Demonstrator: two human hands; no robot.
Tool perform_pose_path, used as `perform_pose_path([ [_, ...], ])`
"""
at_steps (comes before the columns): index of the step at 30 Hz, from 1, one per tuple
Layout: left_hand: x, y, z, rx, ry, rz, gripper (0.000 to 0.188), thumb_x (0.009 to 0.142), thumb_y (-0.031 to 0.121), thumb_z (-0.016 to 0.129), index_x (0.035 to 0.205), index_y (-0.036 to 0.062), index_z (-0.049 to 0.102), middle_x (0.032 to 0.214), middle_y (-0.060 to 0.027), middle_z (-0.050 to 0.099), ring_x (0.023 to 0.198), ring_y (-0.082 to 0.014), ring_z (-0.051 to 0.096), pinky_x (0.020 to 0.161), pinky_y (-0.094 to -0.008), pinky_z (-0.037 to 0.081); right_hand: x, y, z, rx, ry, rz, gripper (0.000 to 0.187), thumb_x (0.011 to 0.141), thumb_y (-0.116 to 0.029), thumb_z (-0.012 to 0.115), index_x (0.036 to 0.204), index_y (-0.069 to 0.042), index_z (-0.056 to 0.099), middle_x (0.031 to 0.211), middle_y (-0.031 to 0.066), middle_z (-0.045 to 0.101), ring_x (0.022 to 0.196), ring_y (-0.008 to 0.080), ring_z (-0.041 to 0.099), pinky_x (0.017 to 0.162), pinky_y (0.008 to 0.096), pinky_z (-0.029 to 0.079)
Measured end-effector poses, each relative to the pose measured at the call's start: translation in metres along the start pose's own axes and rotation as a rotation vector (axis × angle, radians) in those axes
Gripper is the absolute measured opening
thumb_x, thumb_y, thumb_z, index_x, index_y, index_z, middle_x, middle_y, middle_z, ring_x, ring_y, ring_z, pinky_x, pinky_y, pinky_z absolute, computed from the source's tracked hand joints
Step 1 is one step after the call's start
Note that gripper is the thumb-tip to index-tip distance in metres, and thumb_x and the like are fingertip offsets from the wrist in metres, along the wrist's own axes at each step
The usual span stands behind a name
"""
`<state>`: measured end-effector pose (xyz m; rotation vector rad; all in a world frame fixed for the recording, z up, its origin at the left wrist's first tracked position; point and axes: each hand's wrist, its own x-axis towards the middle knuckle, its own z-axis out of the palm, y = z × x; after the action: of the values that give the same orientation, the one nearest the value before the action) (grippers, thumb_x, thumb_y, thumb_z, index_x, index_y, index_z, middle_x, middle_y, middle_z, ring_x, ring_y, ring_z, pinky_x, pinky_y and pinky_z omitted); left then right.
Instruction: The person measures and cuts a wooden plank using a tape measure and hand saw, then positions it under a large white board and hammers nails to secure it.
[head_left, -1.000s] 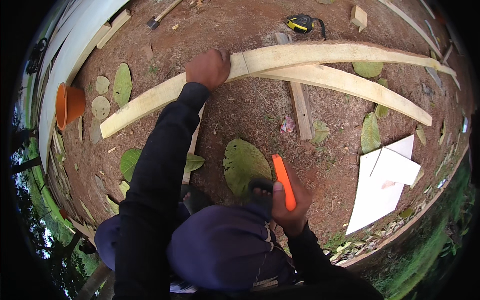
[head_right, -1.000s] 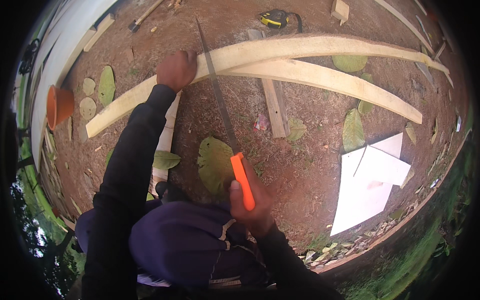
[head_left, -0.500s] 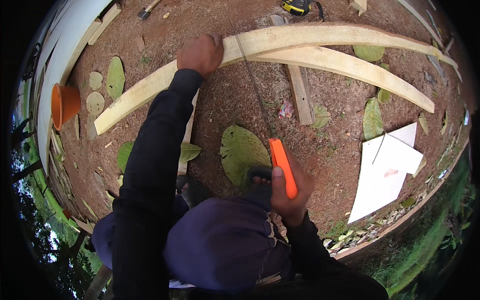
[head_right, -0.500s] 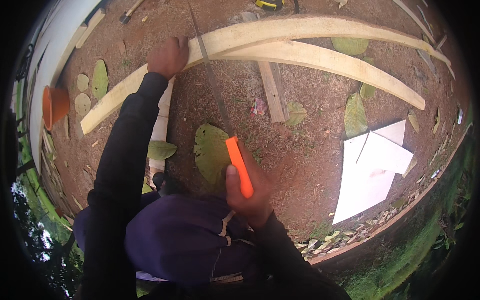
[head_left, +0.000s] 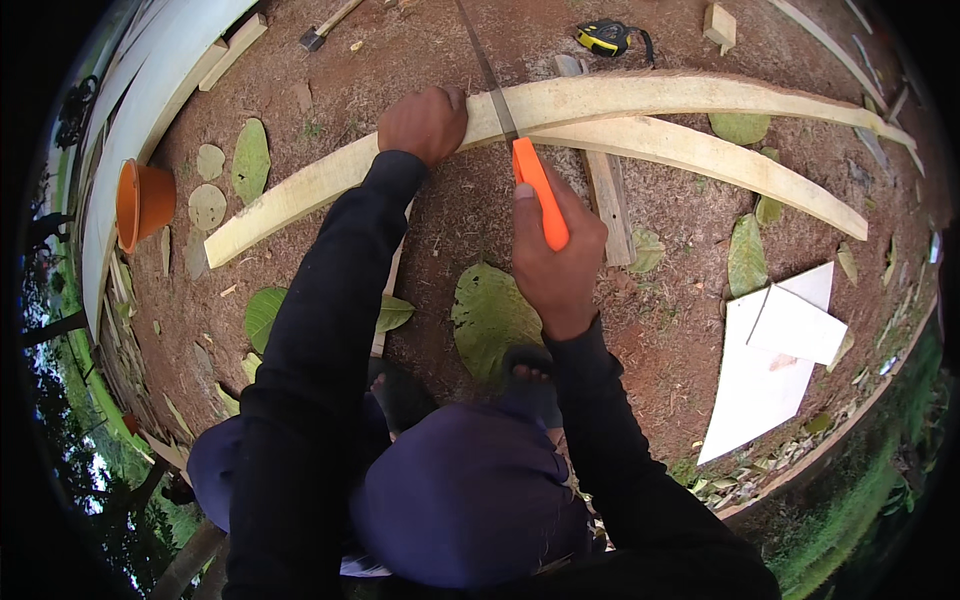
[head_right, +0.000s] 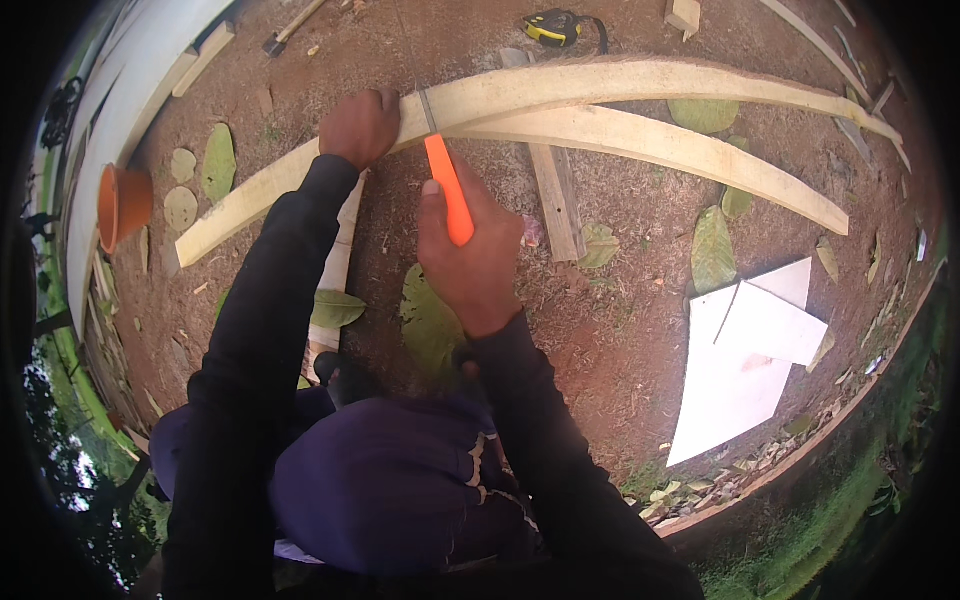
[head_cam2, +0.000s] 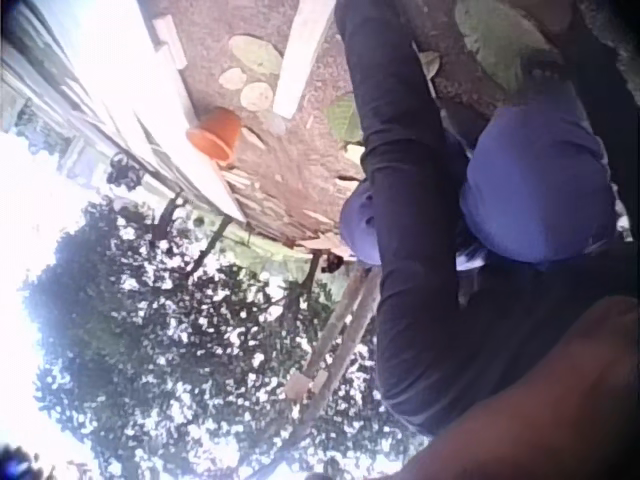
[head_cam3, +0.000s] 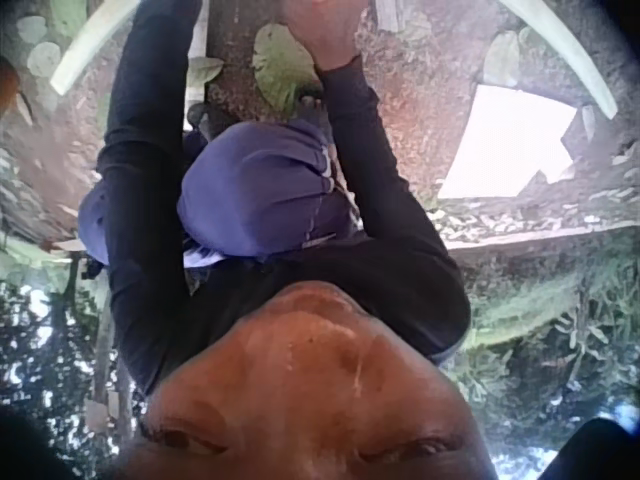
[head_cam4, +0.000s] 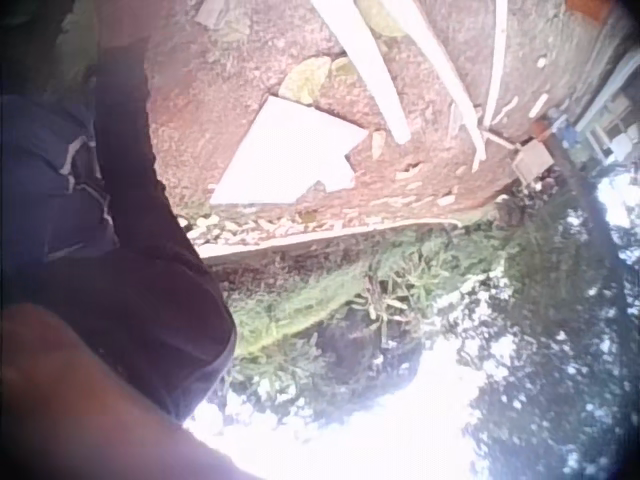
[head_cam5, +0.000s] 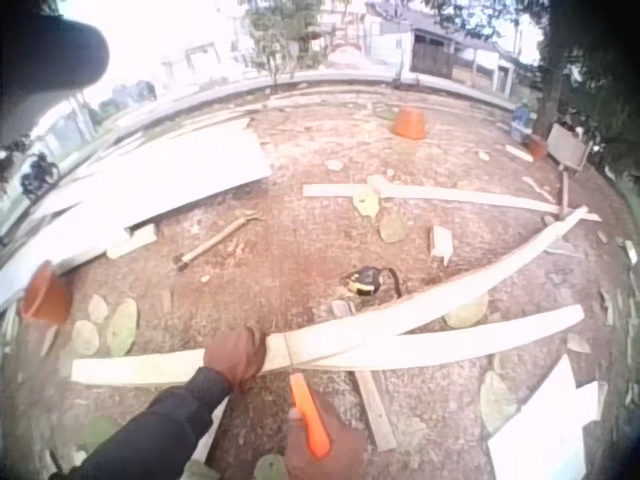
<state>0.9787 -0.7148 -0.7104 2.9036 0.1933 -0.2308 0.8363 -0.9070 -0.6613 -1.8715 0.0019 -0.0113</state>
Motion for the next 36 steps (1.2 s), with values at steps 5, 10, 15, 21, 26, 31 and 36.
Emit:
perform_pose_path([
  [5,-0.005,-0.013,0.005,-0.006,0.095,-0.002,0.049,0.100,0.038,0.042,0.092,0.0022,0.076,0.090,-0.0281,0.073,0.085,-0.0481,0.070,0.083,-0.0573,0.055,-0.090,0.010,-0.025,-0.012,0.033,-0.105,0.043,0.096,-0.012,0.059,0.133,0.009,0.060,0.110,0.0229,0.074,0.090,0.0280,0.076,0.084,0.0340,0.059],
  [10,-0.016,-0.016,0.001,0.034,0.078,0.027,0.049,0.101,0.038,0.042,0.097,0.0039,0.076,0.092,-0.0280,0.073,0.086,-0.0480,0.071,0.083,-0.0582,0.055,-0.072,0.006,-0.009,-0.008,0.044,-0.113,0.041,0.097,-0.012,0.059,0.132,0.008,0.061,0.102,0.0202,0.074,0.081,0.0261,0.075,0.075,0.0336,0.059],
  [15,-0.007,-0.009,0.014,0.030,-0.010,0.002,0.048,0.102,0.038,0.038,0.103,0.0048,0.072,0.104,-0.0267,0.071,0.097,-0.0497,0.066,0.090,-0.0585,0.051,0.006,-0.007,0.002,0.050,-0.021,0.078,0.038,0.096,-0.012,0.063,0.130,0.005,0.064,0.097,0.0214,0.073,0.076,0.0249,0.074,0.070,0.0351,0.057],
  [21,-0.015,-0.008,-0.002,0.009,-0.021,-0.059,0.046,0.102,0.038,0.039,0.105,0.0063,0.072,0.107,-0.0266,0.071,0.098,-0.0501,0.066,0.090,-0.0580,0.051,-0.126,-0.013,-0.049,0.105,-0.009,0.098,0.044,0.097,-0.013,0.057,0.136,0.009,0.058,0.113,0.0239,0.073,0.093,0.0297,0.076,0.086,0.0349,0.059],
  [26,-0.003,-0.009,0.015,0.036,0.025,-0.002,0.048,0.102,0.039,0.040,0.100,0.0039,0.073,0.101,-0.0278,0.071,0.094,-0.0497,0.068,0.090,-0.0571,0.052,0.020,-0.014,0.004,0.076,-0.056,0.106,0.039,0.096,-0.010,0.061,0.133,0.004,0.062,0.110,0.0214,0.074,0.094,0.0279,0.076,0.084,0.0336,0.059],
  [31,-0.011,-0.010,0.000,0.047,0.042,-0.077,0.050,0.101,0.039,0.042,0.093,0.0029,0.074,0.092,-0.0295,0.072,0.089,-0.0489,0.070,0.086,-0.0568,0.054,-0.131,0.011,-0.042,0.215,-0.015,0.184,0.045,0.095,-0.008,0.060,0.136,0.009,0.059,0.113,0.0228,0.074,0.103,0.0299,0.075,0.090,0.0383,0.059],
  [36,-0.016,-0.011,0.005,0.059,0.073,-0.018,0.049,0.101,0.039,0.042,0.096,0.0032,0.074,0.092,-0.0305,0.071,0.089,-0.0501,0.069,0.087,-0.0577,0.053,-0.033,0.006,0.000,0.122,0.016,-0.006,0.042,0.098,-0.015,0.060,0.134,0.007,0.061,0.109,0.0230,0.074,0.090,0.0265,0.075,0.079,0.0356,0.059],
])
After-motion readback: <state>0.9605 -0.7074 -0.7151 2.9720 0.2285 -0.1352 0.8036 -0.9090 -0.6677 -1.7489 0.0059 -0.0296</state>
